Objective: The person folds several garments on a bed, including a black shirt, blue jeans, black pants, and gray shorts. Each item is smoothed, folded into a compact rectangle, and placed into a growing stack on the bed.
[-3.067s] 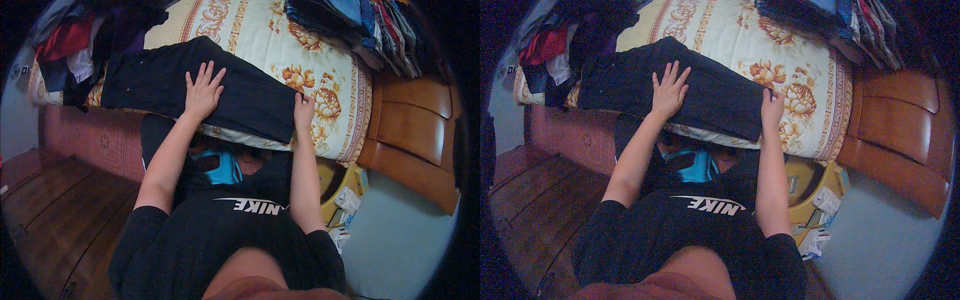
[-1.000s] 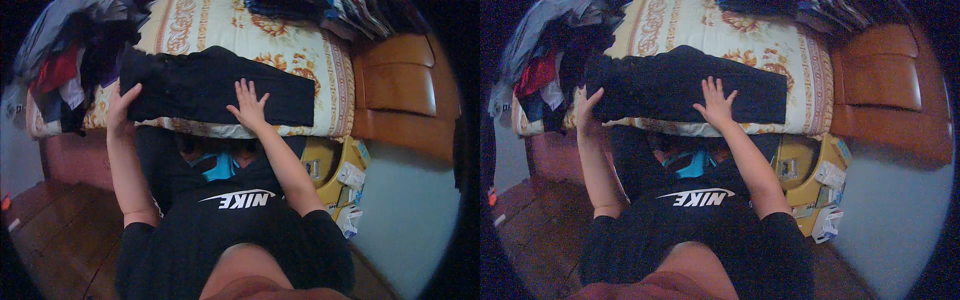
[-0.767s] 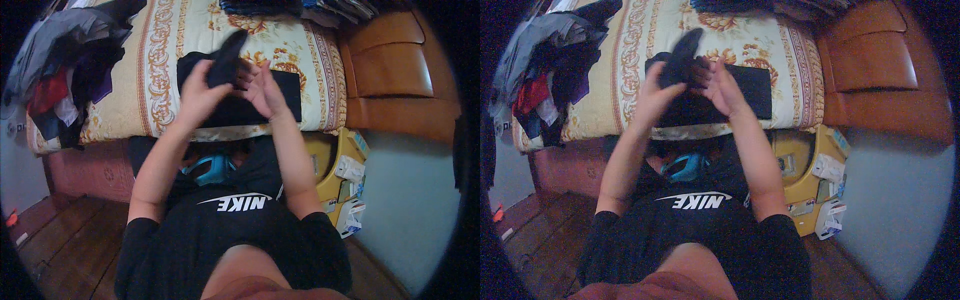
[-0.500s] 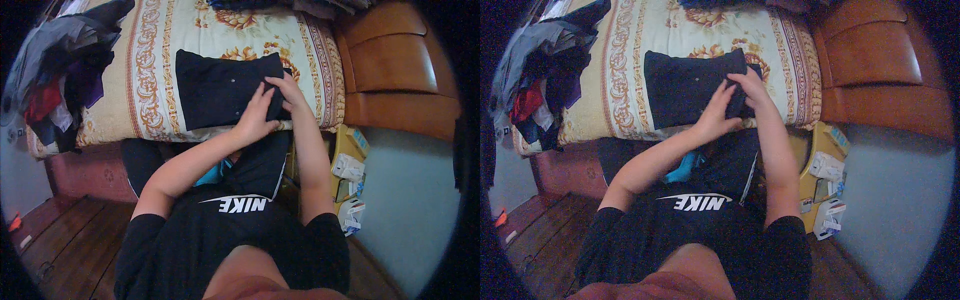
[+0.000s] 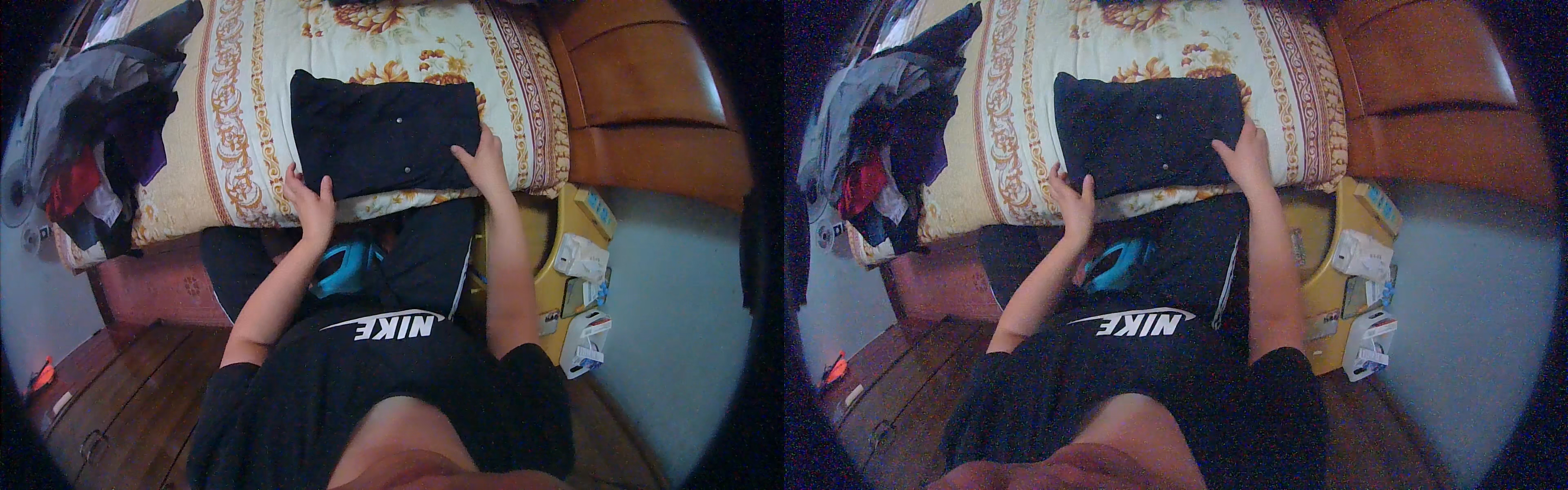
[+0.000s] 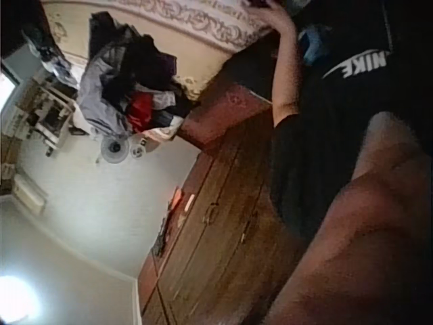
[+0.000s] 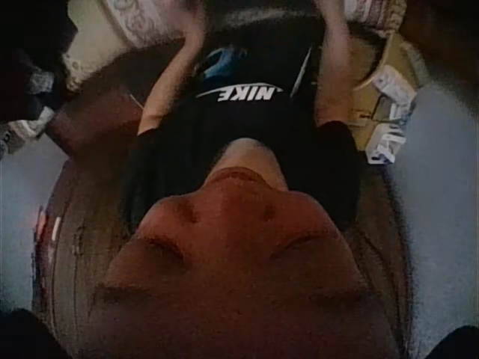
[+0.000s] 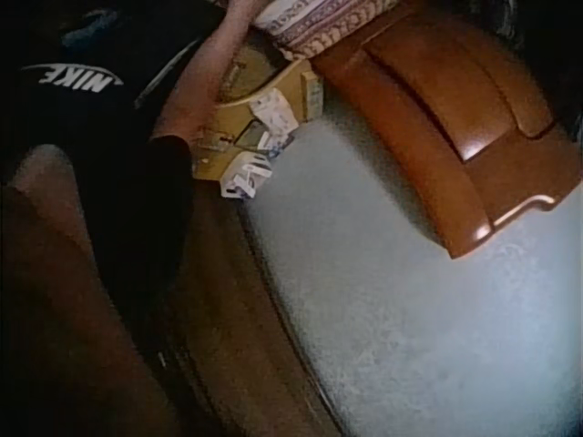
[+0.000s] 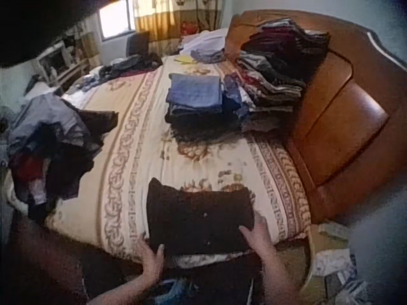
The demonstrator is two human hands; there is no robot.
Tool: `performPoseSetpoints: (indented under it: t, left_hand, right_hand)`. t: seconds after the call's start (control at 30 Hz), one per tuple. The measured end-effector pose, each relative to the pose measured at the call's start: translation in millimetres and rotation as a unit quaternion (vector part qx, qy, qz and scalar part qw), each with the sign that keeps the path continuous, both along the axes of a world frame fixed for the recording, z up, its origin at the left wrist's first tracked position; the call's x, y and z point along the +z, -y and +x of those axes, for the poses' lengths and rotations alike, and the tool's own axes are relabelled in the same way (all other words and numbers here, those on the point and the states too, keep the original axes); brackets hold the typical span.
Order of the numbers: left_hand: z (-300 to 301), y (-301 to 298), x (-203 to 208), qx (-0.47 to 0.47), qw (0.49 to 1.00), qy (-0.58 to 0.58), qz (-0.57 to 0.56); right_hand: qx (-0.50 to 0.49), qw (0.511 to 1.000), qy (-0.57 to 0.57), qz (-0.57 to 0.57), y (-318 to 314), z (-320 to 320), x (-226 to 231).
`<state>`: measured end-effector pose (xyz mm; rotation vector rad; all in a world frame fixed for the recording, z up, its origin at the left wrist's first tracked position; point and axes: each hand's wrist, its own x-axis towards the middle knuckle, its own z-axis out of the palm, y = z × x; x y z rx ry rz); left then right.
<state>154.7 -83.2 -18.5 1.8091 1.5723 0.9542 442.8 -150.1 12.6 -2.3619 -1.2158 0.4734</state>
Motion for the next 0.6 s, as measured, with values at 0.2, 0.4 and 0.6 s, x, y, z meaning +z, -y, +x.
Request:
performPoseSetpoints:
  t: [0.2, 0.4, 0.6]
  left_hand:
    - [-38, 27, -10, -0.031, 0.973, 0.118, -0.195]
    - [-25, 21, 18, -0.08, 0.989, -0.073, 0.096]
    - [-54, -10, 1, -0.214, 0.919, -0.159, 0.291]
  right_hand:
    - [-0.064, 0.979, -0.163, 0.105, 20, -1, -12]
    - [-0.022, 0.981, 0.124, 0.149, 15, -34, -19]
    - [0.004, 0.97, 0.143, 0.197, 16, -19, -40]
